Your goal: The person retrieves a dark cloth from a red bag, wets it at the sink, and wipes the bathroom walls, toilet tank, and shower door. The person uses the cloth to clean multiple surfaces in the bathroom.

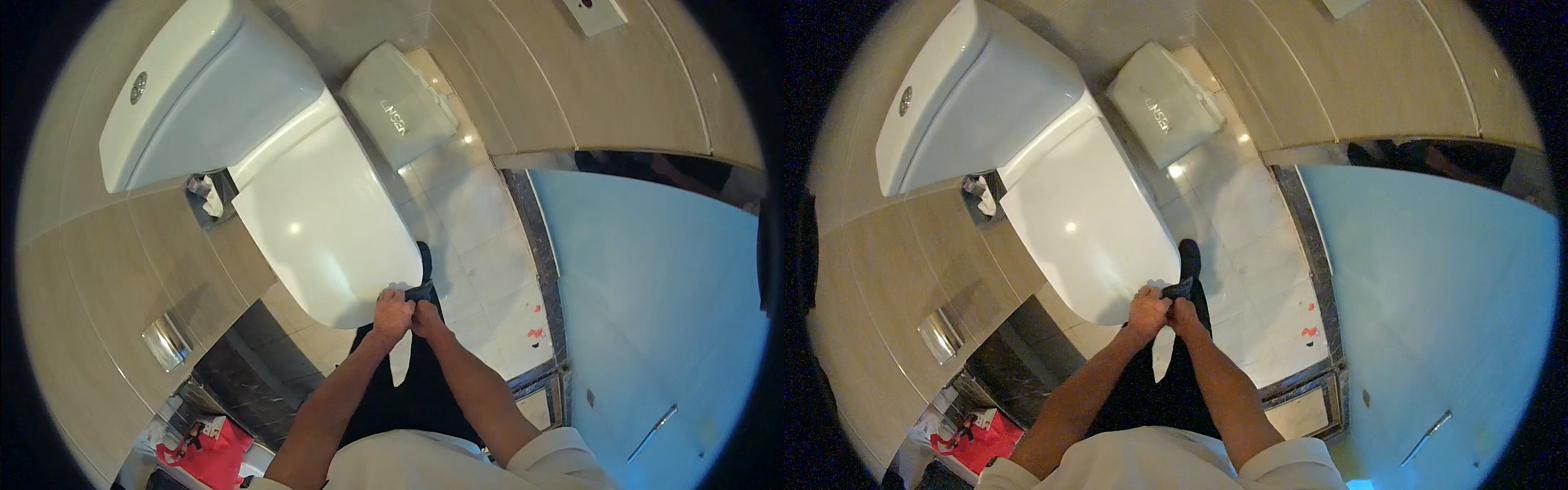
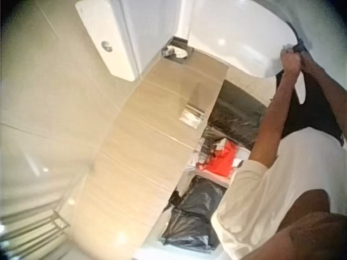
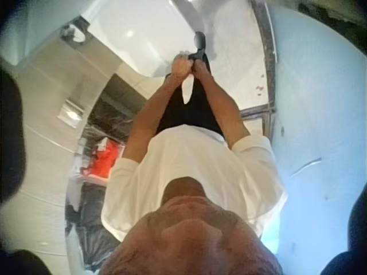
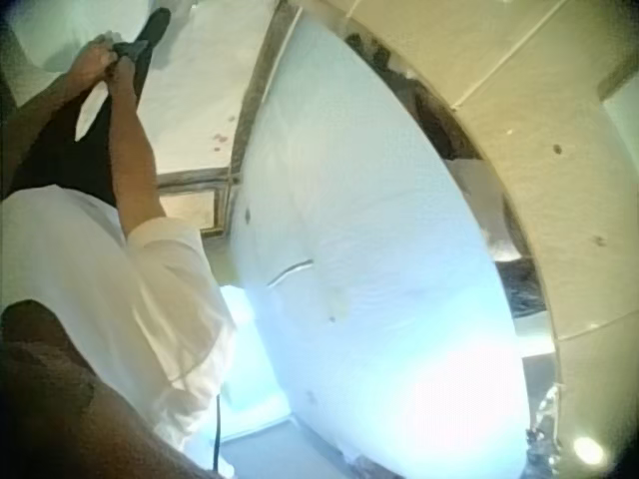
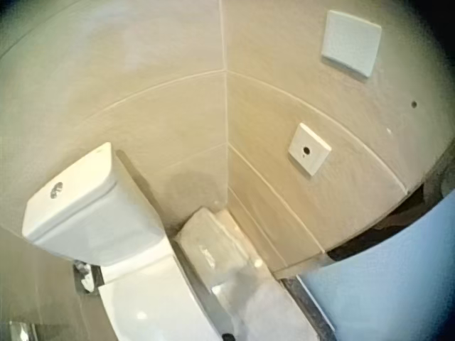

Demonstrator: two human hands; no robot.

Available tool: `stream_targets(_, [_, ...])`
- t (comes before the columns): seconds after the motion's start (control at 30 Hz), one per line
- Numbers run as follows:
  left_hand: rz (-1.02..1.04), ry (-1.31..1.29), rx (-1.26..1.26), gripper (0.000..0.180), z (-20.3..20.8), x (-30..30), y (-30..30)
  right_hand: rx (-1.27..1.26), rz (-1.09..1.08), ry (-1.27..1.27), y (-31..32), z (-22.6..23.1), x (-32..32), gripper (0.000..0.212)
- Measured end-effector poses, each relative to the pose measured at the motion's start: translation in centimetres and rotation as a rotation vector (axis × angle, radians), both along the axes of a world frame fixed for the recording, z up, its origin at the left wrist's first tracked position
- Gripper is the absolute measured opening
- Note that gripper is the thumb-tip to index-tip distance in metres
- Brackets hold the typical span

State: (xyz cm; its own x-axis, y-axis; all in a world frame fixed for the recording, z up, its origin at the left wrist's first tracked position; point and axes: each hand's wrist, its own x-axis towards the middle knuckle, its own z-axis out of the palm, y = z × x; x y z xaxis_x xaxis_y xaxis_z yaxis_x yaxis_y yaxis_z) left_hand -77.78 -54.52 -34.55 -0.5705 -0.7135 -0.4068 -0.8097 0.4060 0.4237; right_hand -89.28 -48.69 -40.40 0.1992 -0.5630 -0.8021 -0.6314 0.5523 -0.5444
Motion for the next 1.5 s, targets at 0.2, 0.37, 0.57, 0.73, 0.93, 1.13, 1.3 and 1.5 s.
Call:
stream_targets(0.2, [-0.015,0.029,0.035,0.009,0.3,2.7,1.2,-0.073,-0.183,-0.116,4.5,-1.7,3.3,0.027])
stream_targets(0.37, [0.154,0.122,0.149,0.027,1.4,4.7,2.3,0.304,-1.078,-0.290,5.7,-3.3,5.3,0.024])
stream_targets(0.57, [0.350,0.270,0.143,0.024,4.2,4.3,1.3,-0.022,-0.436,0.119,0.1,4.4,2.4,0.023])
stream_targets(0.73, [0.473,0.439,0.067,0.019,8.3,3.2,-0.9,0.294,-1.655,-0.883,-4.3,4.4,1.6,0.032])
stream_targets(0.93, [0.692,0.604,-0.097,0.022,11.5,2.6,-4.0,0.223,-1.458,-1.027,-11.6,9.7,2.2,0.034])
stream_targets(1.13, [0.767,0.526,-0.147,0.022,11.5,2.0,-6.8,0.408,-1.440,-1.049,-15.3,8.6,1.7,0.029])
stream_targets(1.3, [0.852,0.501,-0.277,0.026,11.2,-1.3,-9.1,0.469,-1.453,-1.038,-18.8,8.8,-0.3,0.025])
stream_targets(1.5, [1.018,0.609,-0.333,0.028,14.4,-6.6,-15.1,0.222,-1.242,-0.977,-27.4,15.2,-4.0,0.021])
